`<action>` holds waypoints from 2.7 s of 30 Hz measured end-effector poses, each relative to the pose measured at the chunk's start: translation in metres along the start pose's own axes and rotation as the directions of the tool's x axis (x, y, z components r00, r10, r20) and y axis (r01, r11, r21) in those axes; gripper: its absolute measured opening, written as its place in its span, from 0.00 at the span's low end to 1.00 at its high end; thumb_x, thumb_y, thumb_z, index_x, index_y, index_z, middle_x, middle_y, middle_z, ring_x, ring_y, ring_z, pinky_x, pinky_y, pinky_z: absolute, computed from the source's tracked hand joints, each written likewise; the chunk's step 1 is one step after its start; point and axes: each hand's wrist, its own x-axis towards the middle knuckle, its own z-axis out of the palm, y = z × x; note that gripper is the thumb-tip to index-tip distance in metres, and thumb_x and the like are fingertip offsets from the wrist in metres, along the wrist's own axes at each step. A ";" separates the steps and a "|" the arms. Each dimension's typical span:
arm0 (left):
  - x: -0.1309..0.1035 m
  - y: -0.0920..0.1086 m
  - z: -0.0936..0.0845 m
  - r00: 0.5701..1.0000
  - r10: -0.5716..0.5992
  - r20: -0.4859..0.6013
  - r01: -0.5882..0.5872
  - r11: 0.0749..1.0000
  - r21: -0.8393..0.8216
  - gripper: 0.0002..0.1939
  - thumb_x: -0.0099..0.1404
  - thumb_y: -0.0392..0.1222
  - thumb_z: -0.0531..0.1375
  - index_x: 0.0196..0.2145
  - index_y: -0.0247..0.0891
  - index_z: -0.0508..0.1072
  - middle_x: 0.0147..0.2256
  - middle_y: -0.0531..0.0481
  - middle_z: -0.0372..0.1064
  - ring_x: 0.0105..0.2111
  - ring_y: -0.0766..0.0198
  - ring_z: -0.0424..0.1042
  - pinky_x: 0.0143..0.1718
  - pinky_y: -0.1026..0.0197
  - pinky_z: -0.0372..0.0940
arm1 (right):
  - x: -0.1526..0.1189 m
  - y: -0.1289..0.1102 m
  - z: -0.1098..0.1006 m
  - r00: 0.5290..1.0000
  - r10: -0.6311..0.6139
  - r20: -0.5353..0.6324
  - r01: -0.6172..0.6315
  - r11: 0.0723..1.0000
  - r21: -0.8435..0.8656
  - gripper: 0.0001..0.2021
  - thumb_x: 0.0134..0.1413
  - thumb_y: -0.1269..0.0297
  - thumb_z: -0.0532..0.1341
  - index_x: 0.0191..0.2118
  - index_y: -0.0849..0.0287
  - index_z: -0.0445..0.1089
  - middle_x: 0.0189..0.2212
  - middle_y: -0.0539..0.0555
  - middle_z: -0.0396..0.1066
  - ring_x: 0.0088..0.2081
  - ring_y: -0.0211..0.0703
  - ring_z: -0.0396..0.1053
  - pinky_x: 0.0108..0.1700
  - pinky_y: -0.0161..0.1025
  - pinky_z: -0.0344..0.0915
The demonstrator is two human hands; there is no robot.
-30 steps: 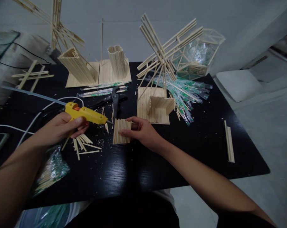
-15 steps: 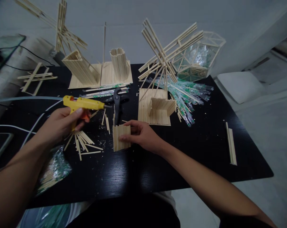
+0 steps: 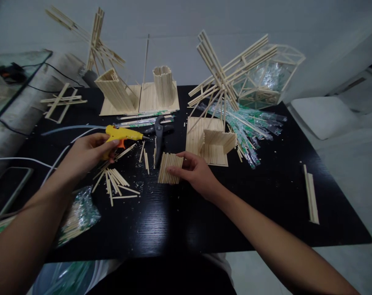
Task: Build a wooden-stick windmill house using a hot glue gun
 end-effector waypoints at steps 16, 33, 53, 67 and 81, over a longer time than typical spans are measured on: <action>-0.022 -0.001 0.023 0.659 0.695 0.289 -0.672 0.370 0.642 0.13 0.72 0.51 0.59 0.45 0.40 0.76 0.41 0.44 0.75 0.43 0.50 0.73 0.50 0.47 0.65 | 0.001 -0.002 -0.002 0.999 -0.006 -0.049 0.005 1.000 -0.010 0.20 0.45 0.59 0.79 0.42 0.54 0.74 0.38 0.50 0.83 0.37 0.44 0.81 0.44 0.43 0.79; -0.029 0.000 0.037 0.547 0.753 0.367 -0.828 0.421 0.371 0.35 0.63 0.59 0.70 0.62 0.42 0.71 0.50 0.42 0.72 0.51 0.48 0.73 0.54 0.46 0.68 | 0.003 -0.002 0.001 1.000 -0.024 0.003 0.024 1.000 0.014 0.19 0.44 0.61 0.79 0.41 0.53 0.74 0.35 0.47 0.82 0.34 0.41 0.79 0.41 0.41 0.78; -0.030 0.002 0.048 0.420 0.826 0.376 -0.898 0.318 0.304 0.39 0.60 0.58 0.71 0.65 0.42 0.69 0.50 0.41 0.74 0.49 0.51 0.74 0.52 0.48 0.70 | 0.000 -0.002 0.003 0.998 0.036 0.049 -0.037 0.999 0.020 0.22 0.44 0.61 0.79 0.44 0.55 0.73 0.34 0.48 0.81 0.32 0.40 0.79 0.38 0.38 0.77; -0.029 0.000 0.049 0.420 0.822 0.384 -0.901 0.325 0.289 0.38 0.62 0.58 0.70 0.65 0.41 0.70 0.50 0.40 0.73 0.50 0.51 0.74 0.51 0.48 0.71 | 0.001 0.000 0.003 0.997 0.027 0.071 -0.028 0.999 0.021 0.20 0.44 0.61 0.78 0.43 0.54 0.74 0.36 0.48 0.82 0.35 0.41 0.80 0.42 0.41 0.78; -0.029 0.001 0.048 0.497 0.798 0.341 -0.867 0.453 0.207 0.29 0.65 0.51 0.70 0.60 0.36 0.74 0.49 0.41 0.74 0.46 0.56 0.75 0.49 0.54 0.71 | 0.002 0.001 0.000 0.988 -0.155 0.020 0.156 0.976 -0.152 0.17 0.48 0.60 0.76 0.42 0.54 0.73 0.35 0.49 0.82 0.35 0.42 0.80 0.40 0.40 0.78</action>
